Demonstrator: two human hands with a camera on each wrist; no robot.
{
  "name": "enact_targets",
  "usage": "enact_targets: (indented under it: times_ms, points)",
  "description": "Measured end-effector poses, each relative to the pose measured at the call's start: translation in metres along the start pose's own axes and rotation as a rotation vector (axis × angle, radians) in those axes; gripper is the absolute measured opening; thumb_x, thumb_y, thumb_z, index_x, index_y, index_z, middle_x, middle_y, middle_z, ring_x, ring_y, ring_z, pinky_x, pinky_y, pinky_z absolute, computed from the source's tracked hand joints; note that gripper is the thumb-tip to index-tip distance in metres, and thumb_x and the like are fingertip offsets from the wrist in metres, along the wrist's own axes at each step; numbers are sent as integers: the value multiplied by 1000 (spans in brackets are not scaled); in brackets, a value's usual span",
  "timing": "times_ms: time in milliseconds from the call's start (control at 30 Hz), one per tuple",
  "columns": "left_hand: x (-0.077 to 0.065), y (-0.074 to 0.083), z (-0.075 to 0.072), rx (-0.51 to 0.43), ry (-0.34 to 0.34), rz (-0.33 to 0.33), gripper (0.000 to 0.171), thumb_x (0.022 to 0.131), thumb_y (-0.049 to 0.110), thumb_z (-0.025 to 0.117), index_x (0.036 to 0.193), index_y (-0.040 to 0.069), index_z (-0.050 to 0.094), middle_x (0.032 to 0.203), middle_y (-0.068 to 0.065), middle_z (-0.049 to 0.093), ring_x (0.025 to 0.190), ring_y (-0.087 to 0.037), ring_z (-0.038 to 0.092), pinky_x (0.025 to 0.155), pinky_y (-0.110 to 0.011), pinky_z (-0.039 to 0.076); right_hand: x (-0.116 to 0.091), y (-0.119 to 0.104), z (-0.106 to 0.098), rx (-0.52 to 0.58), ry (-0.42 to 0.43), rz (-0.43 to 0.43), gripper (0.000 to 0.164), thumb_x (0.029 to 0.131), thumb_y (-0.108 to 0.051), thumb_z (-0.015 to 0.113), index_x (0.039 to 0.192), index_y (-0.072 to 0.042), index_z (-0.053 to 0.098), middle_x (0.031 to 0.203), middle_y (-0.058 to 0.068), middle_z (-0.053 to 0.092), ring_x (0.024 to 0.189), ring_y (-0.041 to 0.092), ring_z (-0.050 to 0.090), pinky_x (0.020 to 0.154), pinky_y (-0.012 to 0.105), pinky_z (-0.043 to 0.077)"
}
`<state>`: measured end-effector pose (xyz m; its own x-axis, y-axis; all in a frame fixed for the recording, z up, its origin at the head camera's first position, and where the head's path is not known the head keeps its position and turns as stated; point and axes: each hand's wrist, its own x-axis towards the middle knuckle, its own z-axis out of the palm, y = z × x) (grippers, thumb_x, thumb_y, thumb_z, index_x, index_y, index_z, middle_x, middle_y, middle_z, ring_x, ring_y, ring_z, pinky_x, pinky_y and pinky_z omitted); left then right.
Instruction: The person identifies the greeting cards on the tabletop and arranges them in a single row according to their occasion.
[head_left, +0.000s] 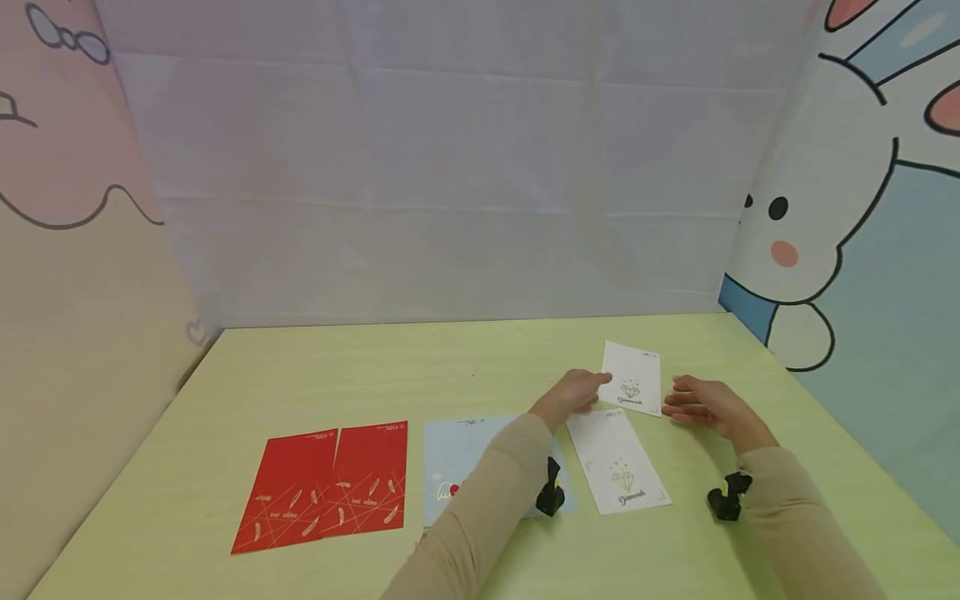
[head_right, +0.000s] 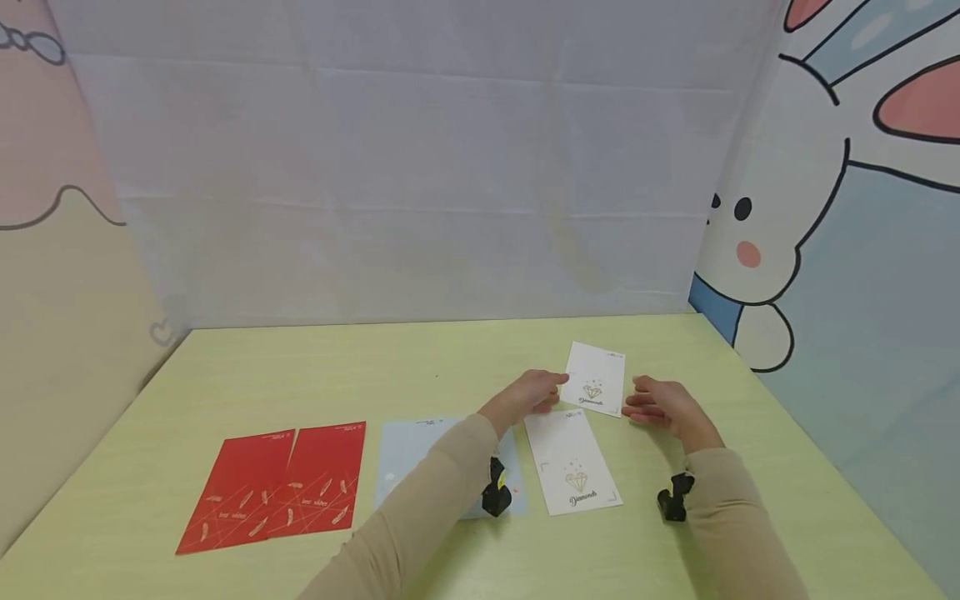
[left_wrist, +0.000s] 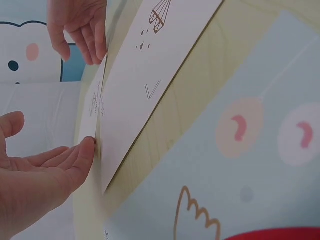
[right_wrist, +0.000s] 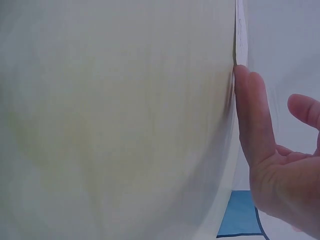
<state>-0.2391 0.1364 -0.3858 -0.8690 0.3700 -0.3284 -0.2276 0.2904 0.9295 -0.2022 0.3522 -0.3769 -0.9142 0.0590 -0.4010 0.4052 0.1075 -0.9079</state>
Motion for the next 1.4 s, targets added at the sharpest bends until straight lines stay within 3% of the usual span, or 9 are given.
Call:
enact_targets:
  times_ms: [367,567,800,933,1133,1233,1300,1400]
  points:
    - [5,-1,2,-37,36,-24,48,88,32,53,125,1,46,110,-8,55,98,-19,54,79,-29,45,2,1,3,-15,-1,22,60,93,-14,42,133,16,9,81,4,58,72,14,62,70,28,50]
    - [4,-2,3,-52,36,-26,46,87,30,54,123,1,49,111,-9,55,99,-19,54,79,-29,45,5,2,10,-107,-1,-9,56,90,-7,47,130,17,17,80,3,57,68,10,57,66,27,50]
    - [4,-5,3,-72,26,7,42,88,25,53,120,-1,50,106,-10,54,99,-21,51,76,-30,46,8,3,12,-120,35,-12,53,88,-5,48,131,13,22,76,2,55,65,10,56,63,26,50]
    - [2,-6,3,-46,35,40,31,89,18,52,111,-2,56,87,-8,55,82,-16,52,72,-28,47,6,2,14,-132,45,-12,54,88,-7,49,132,11,22,79,3,55,67,11,55,64,25,50]
    - [-1,-10,4,5,80,110,16,87,10,52,82,-5,55,67,-3,48,59,-11,41,58,-24,41,0,0,14,-187,30,-32,56,89,-9,50,133,10,21,83,4,54,69,11,55,66,26,49]
    - [-4,-11,5,38,130,147,14,85,9,55,91,-4,59,79,-3,57,69,-12,51,64,-26,44,-4,-1,12,-228,22,-58,56,89,-11,50,134,9,21,87,5,53,71,11,54,67,26,49]
    - [-7,-11,7,25,160,166,23,83,7,58,104,-2,60,87,-5,61,77,-15,56,68,-29,46,-6,-2,10,-254,16,-76,56,90,-13,49,134,9,22,92,6,52,74,11,53,68,26,49]
    - [-11,-9,10,-34,193,191,29,80,4,60,109,-1,59,82,-4,62,77,-17,59,69,-30,48,-12,-4,6,-280,4,-100,56,90,-15,49,133,9,23,97,8,51,77,11,52,69,26,48]
